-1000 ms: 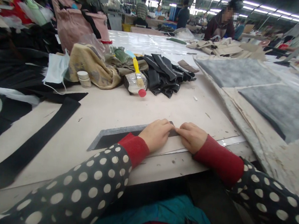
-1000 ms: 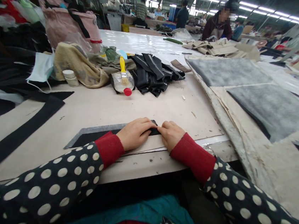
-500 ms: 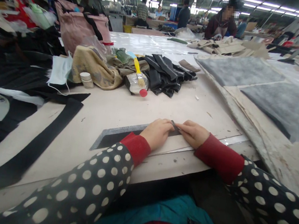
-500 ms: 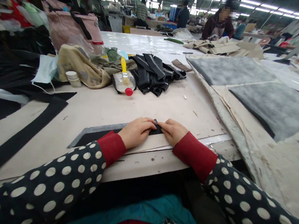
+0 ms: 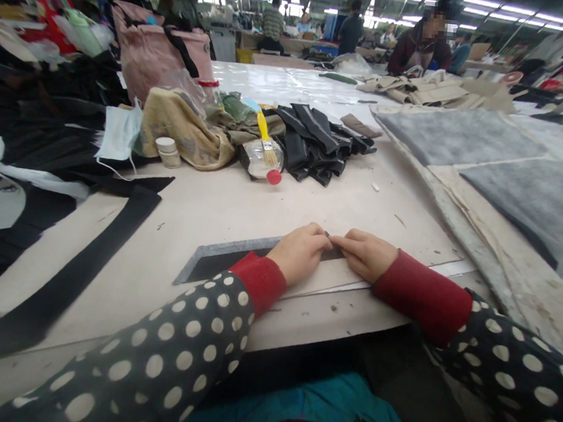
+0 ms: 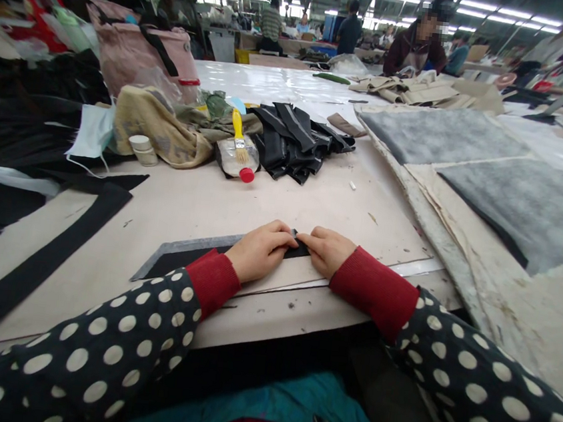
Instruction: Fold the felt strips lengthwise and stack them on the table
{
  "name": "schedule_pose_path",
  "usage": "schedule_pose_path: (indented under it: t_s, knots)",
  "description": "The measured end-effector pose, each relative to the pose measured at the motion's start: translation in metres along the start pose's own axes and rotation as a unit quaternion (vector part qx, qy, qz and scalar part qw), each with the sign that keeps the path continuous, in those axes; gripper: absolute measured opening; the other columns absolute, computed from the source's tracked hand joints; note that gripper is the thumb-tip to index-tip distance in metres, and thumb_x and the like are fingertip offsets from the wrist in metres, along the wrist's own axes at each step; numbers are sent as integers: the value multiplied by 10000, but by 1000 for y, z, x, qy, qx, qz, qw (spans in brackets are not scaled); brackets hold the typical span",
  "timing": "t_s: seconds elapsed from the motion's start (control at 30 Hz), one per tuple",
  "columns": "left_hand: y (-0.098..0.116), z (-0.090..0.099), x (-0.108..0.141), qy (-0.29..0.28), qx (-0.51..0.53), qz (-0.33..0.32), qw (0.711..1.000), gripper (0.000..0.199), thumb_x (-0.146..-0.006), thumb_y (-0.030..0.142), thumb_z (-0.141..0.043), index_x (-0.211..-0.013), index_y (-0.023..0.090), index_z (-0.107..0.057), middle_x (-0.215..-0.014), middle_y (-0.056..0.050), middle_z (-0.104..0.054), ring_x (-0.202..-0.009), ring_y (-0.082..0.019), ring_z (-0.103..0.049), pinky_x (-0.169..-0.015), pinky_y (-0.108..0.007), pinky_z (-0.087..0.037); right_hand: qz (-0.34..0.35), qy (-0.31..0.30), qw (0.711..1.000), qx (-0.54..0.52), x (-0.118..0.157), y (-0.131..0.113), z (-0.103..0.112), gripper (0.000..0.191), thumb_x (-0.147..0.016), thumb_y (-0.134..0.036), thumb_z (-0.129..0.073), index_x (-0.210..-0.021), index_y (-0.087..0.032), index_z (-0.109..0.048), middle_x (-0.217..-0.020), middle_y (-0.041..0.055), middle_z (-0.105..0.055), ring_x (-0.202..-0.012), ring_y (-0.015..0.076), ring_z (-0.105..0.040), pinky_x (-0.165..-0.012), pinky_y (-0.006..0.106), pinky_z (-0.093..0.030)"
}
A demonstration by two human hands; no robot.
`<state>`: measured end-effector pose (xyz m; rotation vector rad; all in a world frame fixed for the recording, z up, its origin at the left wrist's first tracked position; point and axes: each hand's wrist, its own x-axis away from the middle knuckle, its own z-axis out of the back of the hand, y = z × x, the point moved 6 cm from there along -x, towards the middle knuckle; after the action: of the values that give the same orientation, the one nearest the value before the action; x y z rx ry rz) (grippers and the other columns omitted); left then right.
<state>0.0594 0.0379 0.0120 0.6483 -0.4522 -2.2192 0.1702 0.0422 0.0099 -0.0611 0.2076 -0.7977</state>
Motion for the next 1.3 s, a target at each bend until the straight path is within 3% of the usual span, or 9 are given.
schedule_pose_path:
  t_s: [0.3, 0.53, 0.73, 0.87, 1.1, 1.23, 1.3]
  knots:
    - [-1, -1, -1, -4, 2, -7, 1000, 245, -751, 92, -413, -872, 172, -610, -915, -35, -546, -879, -132, -518, -851, -258, -425, -22, -110, 993, 28, -14, -5, 3, 391, -723, -134, -378, -1064, -174, -565, -730, 47, -518, -635, 137, -492, -612, 233, -371]
    - [1, -1, 0, -38, -28, -52, 998, 261, -775, 85, -411, -932, 167, -603, -982, -45, -568, -933, -133, -517, -888, -259, -403, -20, -86, 995, 49, -10, -7, 7, 441, -731, -142, -370, -1145, -156, -521, -770, 64, -539, -684, 153, -508, -647, 247, -374]
    - [8, 7, 19, -78, -128, -102, 983, 278, -823, 111, -374, -1040, 161, -540, -1111, -48, -539, -1008, -146, -474, -918, -286, -377, -42, -139, 986, 86, -14, -5, -1, 488, -723, -140, -377, -1201, -131, -474, -842, 92, -576, -721, 168, -543, -670, 253, -386]
    - [5, 15, 24, -76, -184, -59, 978, 257, -827, 119, -366, -1010, 164, -541, -1009, -55, -570, -956, -152, -487, -879, -291, -394, -31, -137, 986, 90, -17, -6, 1, 486, -718, -137, -380, -1193, -152, -485, -845, 86, -590, -733, 175, -551, -666, 259, -391]
    - [-8, 15, -1, -37, -203, 44, 978, 214, -820, 162, -378, -978, 184, -520, -904, -36, -566, -834, -164, -534, -739, -295, -442, -4, -151, 988, 34, -31, 2, 6, 331, -789, -224, -392, -1049, -190, -594, -791, 53, -598, -706, 140, -550, -664, 235, -399]
    - [-19, 17, -3, 5, -144, 47, 988, 281, -786, 231, -470, -1063, 190, -499, -1002, -45, -514, -938, -161, -488, -838, -295, -403, -60, -117, 991, -28, -44, 16, 5, 239, -710, -222, -502, -910, -160, -618, -766, 30, -591, -659, 114, -524, -616, 216, -403]
    - [-25, 18, -1, 14, -133, 63, 989, 315, -773, 300, -501, -1070, 196, -510, -1032, -53, -500, -968, -177, -463, -857, -320, -390, -97, -130, 984, -78, -50, 24, -2, 217, -665, -206, -540, -863, -149, -605, -710, 7, -579, -610, 96, -503, -572, 202, -402]
